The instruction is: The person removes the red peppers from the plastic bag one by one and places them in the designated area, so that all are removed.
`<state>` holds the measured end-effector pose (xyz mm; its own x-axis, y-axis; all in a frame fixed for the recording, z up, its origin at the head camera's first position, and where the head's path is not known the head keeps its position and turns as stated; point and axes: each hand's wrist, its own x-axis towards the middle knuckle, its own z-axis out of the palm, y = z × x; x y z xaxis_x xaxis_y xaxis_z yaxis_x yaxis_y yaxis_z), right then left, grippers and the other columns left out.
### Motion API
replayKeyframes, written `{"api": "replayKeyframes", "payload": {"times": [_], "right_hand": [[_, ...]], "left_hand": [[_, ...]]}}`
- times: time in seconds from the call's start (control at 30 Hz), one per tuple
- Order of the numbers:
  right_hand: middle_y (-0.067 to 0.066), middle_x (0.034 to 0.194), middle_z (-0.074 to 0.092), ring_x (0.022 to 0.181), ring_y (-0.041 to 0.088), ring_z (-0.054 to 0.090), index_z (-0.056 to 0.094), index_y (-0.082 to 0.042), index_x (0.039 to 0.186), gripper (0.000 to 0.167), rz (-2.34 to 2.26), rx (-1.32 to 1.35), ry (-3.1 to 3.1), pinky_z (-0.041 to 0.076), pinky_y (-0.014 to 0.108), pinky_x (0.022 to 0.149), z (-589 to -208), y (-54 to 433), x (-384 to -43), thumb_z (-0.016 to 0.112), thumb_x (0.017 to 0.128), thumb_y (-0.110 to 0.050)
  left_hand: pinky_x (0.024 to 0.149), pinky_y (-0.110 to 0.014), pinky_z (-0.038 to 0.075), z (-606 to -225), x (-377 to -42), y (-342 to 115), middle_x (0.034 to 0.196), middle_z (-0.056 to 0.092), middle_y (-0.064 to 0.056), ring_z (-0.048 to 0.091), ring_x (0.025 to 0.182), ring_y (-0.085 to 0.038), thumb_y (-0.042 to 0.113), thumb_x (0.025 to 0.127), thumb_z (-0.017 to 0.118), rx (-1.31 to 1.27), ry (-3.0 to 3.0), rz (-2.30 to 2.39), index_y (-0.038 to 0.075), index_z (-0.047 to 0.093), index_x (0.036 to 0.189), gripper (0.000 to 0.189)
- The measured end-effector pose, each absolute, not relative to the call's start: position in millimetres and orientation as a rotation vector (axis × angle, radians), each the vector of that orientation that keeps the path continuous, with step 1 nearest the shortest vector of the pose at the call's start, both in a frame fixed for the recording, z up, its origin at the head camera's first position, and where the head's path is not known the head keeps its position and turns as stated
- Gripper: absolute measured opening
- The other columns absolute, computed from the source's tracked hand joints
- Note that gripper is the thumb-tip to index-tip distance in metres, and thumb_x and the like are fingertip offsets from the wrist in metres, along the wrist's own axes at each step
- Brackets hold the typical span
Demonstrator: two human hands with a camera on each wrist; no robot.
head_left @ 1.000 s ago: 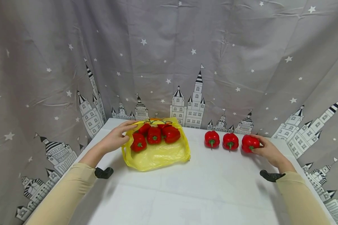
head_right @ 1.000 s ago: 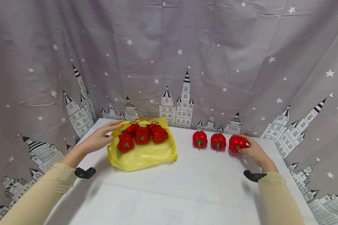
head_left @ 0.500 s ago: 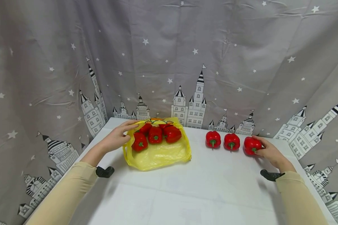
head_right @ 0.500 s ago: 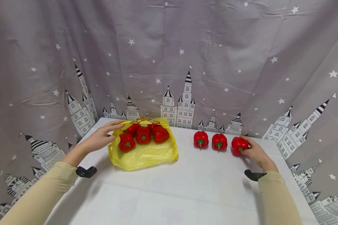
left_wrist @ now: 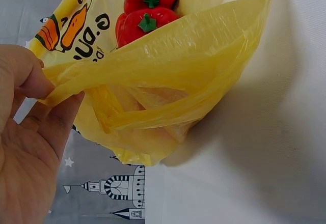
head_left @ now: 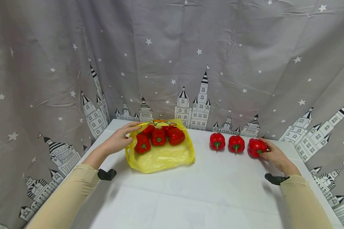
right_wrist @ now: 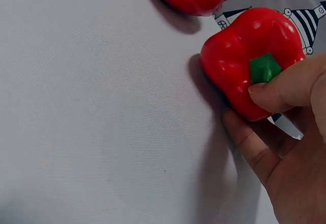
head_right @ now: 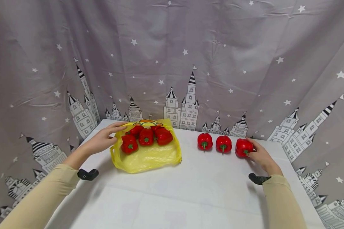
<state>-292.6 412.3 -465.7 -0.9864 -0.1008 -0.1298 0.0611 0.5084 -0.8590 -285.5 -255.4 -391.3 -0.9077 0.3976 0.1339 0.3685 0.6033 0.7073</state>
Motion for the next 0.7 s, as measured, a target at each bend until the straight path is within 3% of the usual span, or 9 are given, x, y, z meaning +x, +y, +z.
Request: {"api": "replayKeyframes", "payload": {"times": [0.5,0.7], "right_hand": [[0.039,0.161,0.008,0.142,0.062,0.016,0.002,-0.010,0.164,0.088,-1.427,0.039,2.612,0.026,0.072,0.109,-466.7,413.3,-290.1,0.054,0.095,0.004],[0.042,0.159,0.010,0.141,0.064,0.018,0.001,-0.009,0.164,0.088,-1.420,0.053,2.613,0.032,0.068,0.108,-465.0,415.1,-286.2,0.054,0.096,0.006]], "left_hand": [[0.089,-0.045,0.041,-390.6,-285.2,-255.3,0.164,0.032,-0.006,0.030,0.147,-0.034,-0.007,0.090,0.048,0.687,2.804,1.184,0.003,0.053,0.149,0.060],[0.090,-0.045,0.041,-391.3,-285.1,-255.6,0.164,0.032,-0.007,0.028,0.148,-0.035,-0.007,0.090,0.048,0.681,2.797,1.187,0.002,0.053,0.149,0.059]]}}
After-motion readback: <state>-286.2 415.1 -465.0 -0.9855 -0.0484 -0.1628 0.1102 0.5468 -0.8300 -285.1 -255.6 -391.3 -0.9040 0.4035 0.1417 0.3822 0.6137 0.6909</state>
